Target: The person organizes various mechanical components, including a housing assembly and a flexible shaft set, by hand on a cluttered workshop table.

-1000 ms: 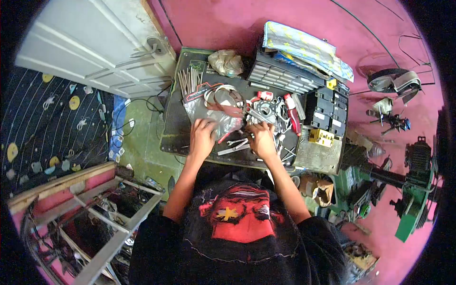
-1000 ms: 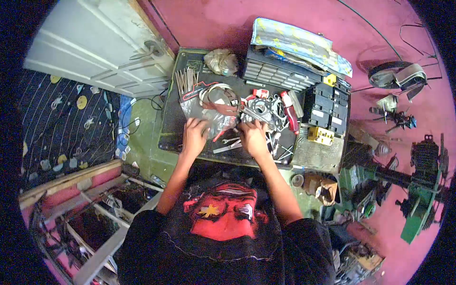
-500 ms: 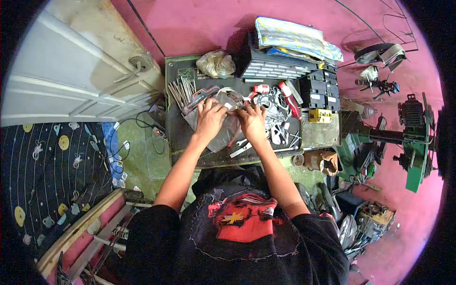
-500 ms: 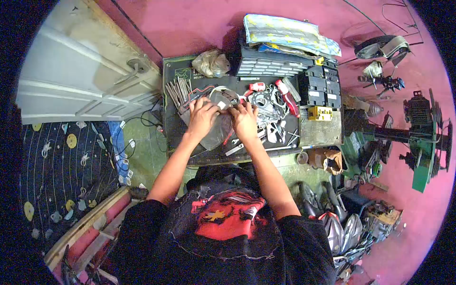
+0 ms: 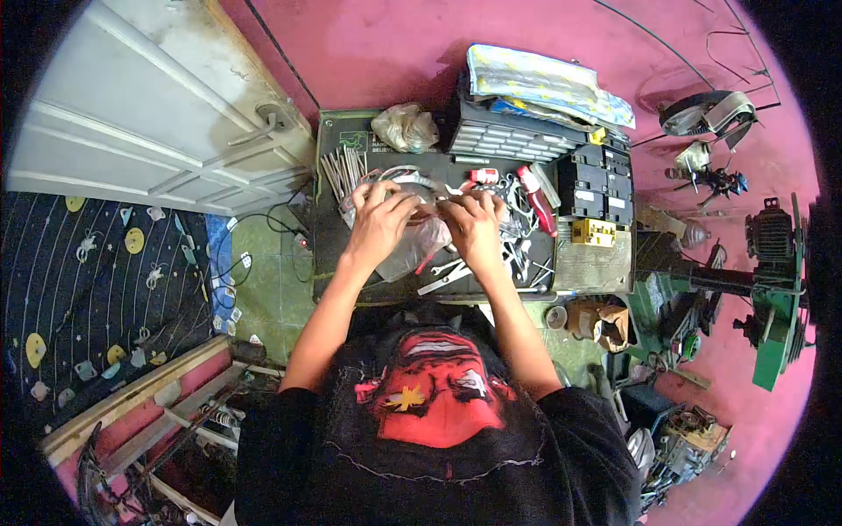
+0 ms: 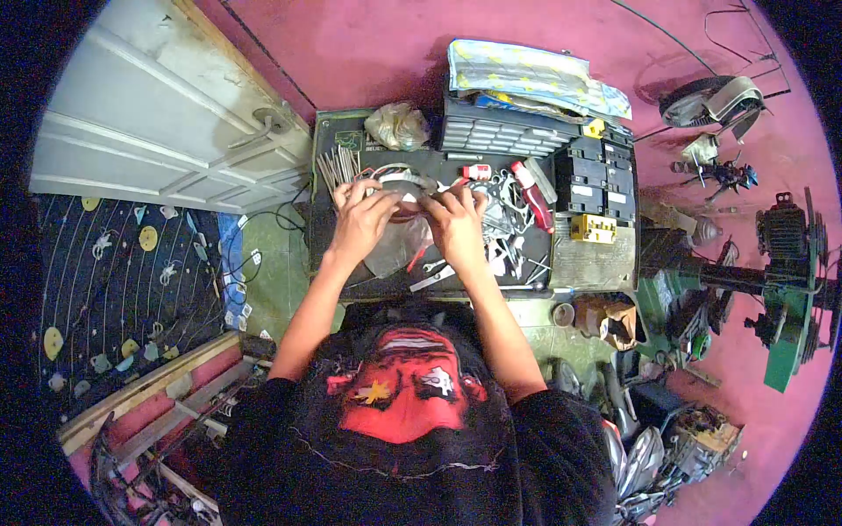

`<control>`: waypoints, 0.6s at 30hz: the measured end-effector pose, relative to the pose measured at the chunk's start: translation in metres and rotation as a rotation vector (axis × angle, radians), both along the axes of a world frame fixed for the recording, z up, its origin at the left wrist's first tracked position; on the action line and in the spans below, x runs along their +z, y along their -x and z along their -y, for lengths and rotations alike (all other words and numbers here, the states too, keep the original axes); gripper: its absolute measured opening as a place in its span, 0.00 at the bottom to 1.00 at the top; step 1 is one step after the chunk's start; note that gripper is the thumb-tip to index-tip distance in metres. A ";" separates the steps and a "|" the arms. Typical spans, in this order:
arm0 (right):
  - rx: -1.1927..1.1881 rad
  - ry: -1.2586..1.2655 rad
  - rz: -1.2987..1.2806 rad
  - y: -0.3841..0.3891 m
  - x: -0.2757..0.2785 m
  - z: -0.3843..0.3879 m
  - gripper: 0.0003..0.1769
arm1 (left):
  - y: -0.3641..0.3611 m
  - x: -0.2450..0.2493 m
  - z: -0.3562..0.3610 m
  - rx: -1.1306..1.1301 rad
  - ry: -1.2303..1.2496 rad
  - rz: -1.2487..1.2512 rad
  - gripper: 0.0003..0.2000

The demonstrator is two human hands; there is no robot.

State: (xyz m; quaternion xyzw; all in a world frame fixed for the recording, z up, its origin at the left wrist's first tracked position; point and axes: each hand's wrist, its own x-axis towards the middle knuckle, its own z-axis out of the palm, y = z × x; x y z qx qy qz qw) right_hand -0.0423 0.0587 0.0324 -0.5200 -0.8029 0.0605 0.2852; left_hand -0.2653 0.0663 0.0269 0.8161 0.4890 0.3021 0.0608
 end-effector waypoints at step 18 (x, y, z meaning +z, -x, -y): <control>0.045 0.160 0.260 -0.001 -0.053 -0.015 0.12 | 0.030 0.100 -0.019 0.150 -0.163 -0.029 0.15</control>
